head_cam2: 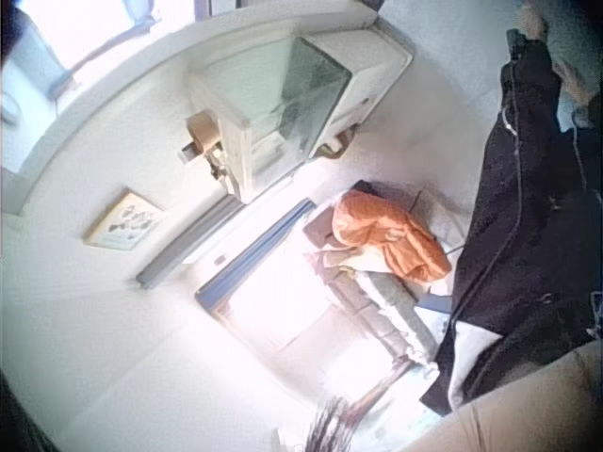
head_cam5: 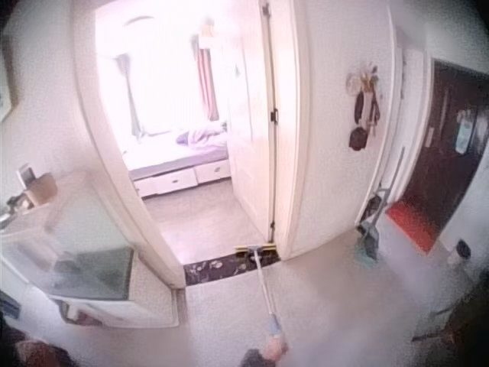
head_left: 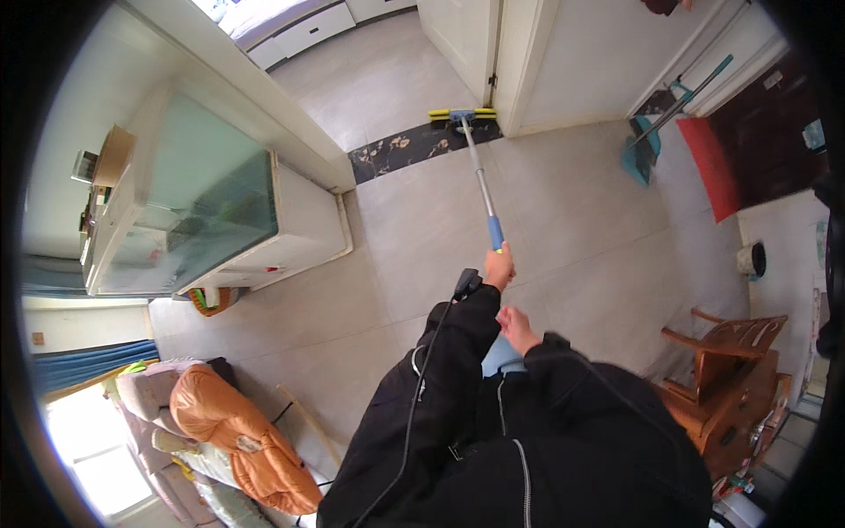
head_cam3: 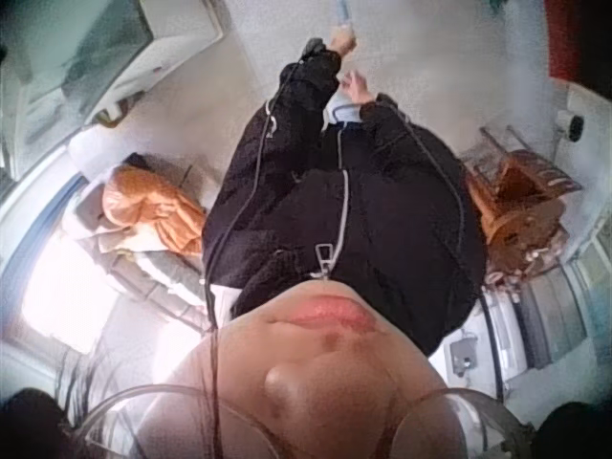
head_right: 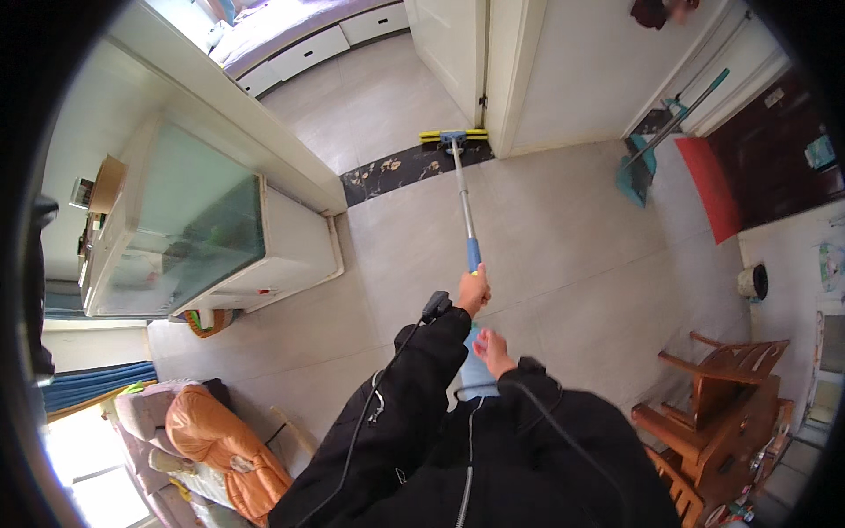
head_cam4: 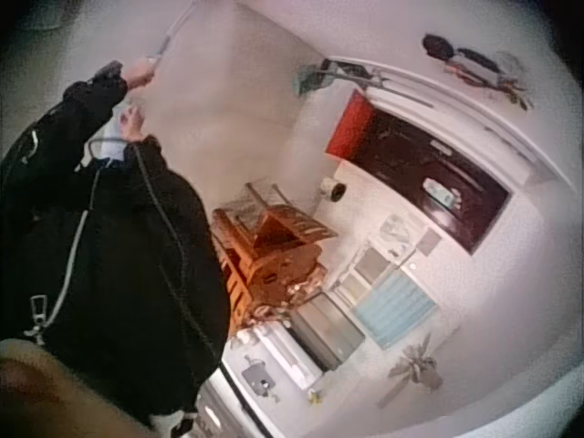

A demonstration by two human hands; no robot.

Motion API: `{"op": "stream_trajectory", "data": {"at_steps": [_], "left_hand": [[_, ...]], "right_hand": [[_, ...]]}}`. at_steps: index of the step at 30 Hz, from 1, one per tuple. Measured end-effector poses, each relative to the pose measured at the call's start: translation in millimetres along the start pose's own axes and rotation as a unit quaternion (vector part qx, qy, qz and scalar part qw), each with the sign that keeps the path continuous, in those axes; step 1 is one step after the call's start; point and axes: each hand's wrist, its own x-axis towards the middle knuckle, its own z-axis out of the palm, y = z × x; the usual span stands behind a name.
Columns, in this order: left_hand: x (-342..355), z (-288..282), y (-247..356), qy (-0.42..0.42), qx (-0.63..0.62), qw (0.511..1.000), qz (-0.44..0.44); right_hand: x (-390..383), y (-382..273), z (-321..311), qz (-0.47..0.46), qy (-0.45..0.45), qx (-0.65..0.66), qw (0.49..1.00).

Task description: The person mops the tiled floor of a living and dining area using a flat mop, moving around furniture and into the kitchen. The person then rinses the mop head under the kitchen sink faucet.

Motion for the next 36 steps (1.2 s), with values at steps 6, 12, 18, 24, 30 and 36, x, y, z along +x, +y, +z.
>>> {"op": "stream_trajectory", "data": {"at_steps": [6,12,18,24,30,36], "left_hand": [[31.8,-74.8,19.2,-0.043,0.037,0.997,0.060],[-39.3,-222.8,-41.5,-0.043,0.119,0.991,0.032],[-227.2,-289.4,-201.4,0.041,0.187,0.980,-0.043],[-492.0,-276.3,-337.1,0.122,0.183,0.962,-0.164],[-556.7,-206.0,-434.1,0.240,0.225,0.935,-0.135],[-422.9,-197.8,-396.6,0.248,0.115,0.961,-0.027]], "right_hand": [[-16.1,30.2,-84.9,0.073,0.102,0.045,0.991],[-12.8,56.0,-52.5,0.064,0.024,-0.050,0.996],[-26.5,146.7,40.3,0.210,-0.167,-0.155,0.951],[-69.1,348.5,-19.0,-0.118,-0.422,-0.657,0.613],[-75.2,385.4,-88.8,-0.008,-0.498,-0.675,0.544],[-0.1,288.8,-27.1,0.254,-0.172,-0.439,0.845]]}}
